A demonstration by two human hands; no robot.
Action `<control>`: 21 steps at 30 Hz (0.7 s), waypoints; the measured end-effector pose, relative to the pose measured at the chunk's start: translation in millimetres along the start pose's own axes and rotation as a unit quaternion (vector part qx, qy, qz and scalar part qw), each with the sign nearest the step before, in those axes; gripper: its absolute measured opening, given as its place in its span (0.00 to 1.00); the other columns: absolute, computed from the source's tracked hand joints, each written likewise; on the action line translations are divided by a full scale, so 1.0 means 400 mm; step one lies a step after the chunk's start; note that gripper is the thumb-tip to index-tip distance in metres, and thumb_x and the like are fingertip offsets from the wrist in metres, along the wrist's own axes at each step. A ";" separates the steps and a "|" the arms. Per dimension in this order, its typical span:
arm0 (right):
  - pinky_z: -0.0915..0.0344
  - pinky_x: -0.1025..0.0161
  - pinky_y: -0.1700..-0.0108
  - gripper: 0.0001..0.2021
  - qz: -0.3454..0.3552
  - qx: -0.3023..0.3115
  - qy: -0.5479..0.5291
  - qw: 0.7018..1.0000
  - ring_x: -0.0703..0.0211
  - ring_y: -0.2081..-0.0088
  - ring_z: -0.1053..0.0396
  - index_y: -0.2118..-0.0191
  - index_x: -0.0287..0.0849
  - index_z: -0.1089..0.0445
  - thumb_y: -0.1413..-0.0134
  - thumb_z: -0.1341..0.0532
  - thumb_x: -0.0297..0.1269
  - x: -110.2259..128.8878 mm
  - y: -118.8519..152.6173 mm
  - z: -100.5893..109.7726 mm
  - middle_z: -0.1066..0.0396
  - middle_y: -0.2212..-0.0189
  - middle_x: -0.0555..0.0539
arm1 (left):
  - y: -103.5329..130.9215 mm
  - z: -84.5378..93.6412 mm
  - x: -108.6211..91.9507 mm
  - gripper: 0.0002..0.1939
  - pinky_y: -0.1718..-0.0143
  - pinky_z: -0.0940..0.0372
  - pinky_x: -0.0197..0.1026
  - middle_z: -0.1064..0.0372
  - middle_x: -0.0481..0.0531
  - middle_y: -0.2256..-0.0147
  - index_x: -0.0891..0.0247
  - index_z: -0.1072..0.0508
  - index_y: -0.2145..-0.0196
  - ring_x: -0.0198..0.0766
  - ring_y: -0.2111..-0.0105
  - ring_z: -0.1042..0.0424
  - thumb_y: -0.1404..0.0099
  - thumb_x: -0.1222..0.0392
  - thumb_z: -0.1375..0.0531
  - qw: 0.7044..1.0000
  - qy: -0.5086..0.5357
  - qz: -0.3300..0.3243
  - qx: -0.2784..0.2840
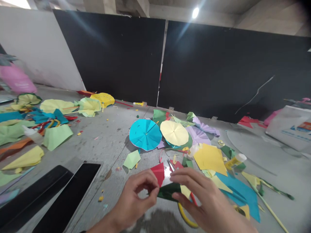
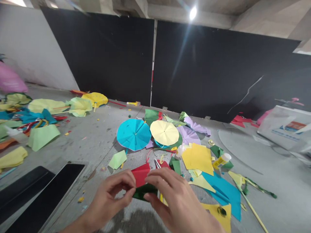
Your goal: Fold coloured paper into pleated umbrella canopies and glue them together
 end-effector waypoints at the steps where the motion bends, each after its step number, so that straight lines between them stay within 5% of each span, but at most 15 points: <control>1: 0.25 0.58 0.52 0.10 0.002 0.006 0.000 1.000 0.53 0.52 0.23 0.48 0.46 0.30 0.33 0.38 0.30 0.005 0.000 -0.014 0.23 0.52 0.44 | 0.005 -0.007 -0.006 0.06 0.68 0.34 0.33 0.30 0.50 0.70 0.63 0.27 0.70 0.34 0.70 0.30 0.38 0.71 0.39 0.999 -0.038 -0.020 0.009; 5: 0.29 0.62 0.63 0.08 -0.016 0.044 0.018 0.999 0.56 0.66 0.25 0.62 0.44 0.27 0.40 0.34 0.22 0.002 0.008 -0.077 0.24 0.66 0.50 | 0.024 -0.037 -0.018 0.09 0.71 0.39 0.33 0.32 0.47 0.72 0.61 0.31 0.71 0.33 0.73 0.33 0.44 0.75 0.41 0.987 -0.130 -0.086 0.048; 9: 0.35 0.63 0.67 0.09 -0.031 0.042 0.044 0.998 0.59 0.70 0.28 0.65 0.44 0.28 0.41 0.35 0.22 -0.003 0.021 -0.095 0.26 0.70 0.51 | 0.032 -0.048 -0.027 0.11 0.73 0.42 0.33 0.35 0.46 0.73 0.60 0.33 0.71 0.32 0.75 0.35 0.47 0.76 0.42 0.981 -0.146 -0.113 0.064; 16: 0.36 0.61 0.69 0.10 -0.026 0.017 0.080 0.996 0.57 0.71 0.29 0.64 0.44 0.30 0.38 0.43 0.21 -0.004 0.017 -0.017 0.27 0.70 0.50 | 0.021 -0.018 -0.042 0.10 0.73 0.42 0.33 0.35 0.45 0.73 0.60 0.35 0.71 0.32 0.75 0.37 0.45 0.74 0.42 0.976 -0.171 -0.120 0.061; 21: 0.36 0.63 0.70 0.08 -0.044 -0.003 0.078 0.996 0.59 0.71 0.28 0.62 0.45 0.31 0.32 0.44 0.26 -0.029 0.016 0.055 0.27 0.69 0.50 | -0.005 0.024 -0.034 0.07 0.72 0.37 0.32 0.33 0.48 0.72 0.61 0.32 0.70 0.33 0.74 0.34 0.35 0.69 0.42 0.985 -0.147 -0.092 0.025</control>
Point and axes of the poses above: each hand's wrist, its own y-axis away from the middle knuckle, its own z-axis out of the back of the hand, x = y × z, the point moved 8 cm from there along -y, towards the middle knuckle
